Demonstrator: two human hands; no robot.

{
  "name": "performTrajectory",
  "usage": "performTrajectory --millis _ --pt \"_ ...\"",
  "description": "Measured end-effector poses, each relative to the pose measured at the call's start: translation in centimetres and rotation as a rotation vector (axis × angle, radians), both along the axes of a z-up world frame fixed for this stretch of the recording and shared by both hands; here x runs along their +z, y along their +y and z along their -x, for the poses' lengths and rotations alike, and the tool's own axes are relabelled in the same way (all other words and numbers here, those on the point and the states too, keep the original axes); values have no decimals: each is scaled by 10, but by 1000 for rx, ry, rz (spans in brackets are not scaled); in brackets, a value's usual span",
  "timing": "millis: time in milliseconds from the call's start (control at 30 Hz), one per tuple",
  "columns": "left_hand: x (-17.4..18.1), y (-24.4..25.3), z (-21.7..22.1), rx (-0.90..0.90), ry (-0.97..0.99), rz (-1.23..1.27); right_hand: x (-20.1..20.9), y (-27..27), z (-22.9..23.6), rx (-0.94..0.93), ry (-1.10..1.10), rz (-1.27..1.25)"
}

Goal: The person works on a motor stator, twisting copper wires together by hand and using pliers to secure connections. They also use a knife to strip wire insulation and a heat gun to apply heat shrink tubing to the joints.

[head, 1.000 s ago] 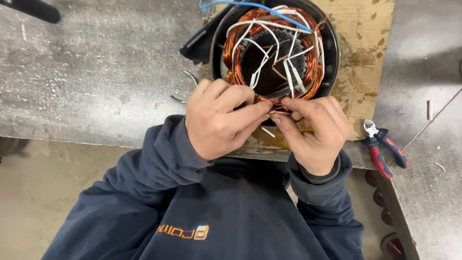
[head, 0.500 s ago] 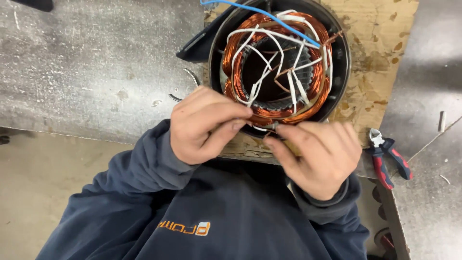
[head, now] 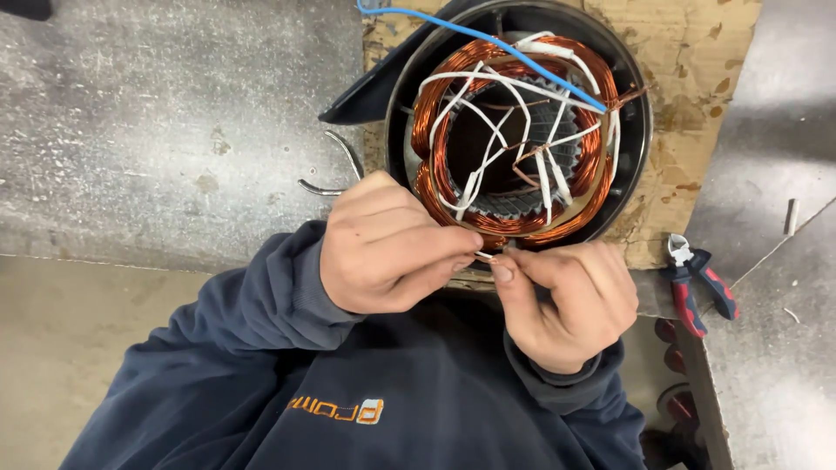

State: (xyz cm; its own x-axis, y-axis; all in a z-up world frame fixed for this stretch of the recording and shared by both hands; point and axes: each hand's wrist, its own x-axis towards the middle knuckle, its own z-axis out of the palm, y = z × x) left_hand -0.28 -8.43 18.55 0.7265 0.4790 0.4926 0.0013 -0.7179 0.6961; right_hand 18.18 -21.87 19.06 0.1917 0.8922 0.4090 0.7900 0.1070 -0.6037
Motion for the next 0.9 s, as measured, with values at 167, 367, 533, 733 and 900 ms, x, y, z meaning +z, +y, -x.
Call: performTrajectory --millis 167,367,533,733,900 --pt "1 -2 -3 -21 13 -84 -4 -6 9 -148 87 -34" --pt "10 -4 -2 1 63 -49 1 -10 5 -104 -48 31" --pt "23 0 0 -55 106 126 -7 -11 8 -131 -94 -33" --pt "37 10 -10 -164 187 90 -14 -4 17 -192 -74 -106" --pt "43 15 -18 -231 285 31 -22 -6 18 -225 -71 -108"
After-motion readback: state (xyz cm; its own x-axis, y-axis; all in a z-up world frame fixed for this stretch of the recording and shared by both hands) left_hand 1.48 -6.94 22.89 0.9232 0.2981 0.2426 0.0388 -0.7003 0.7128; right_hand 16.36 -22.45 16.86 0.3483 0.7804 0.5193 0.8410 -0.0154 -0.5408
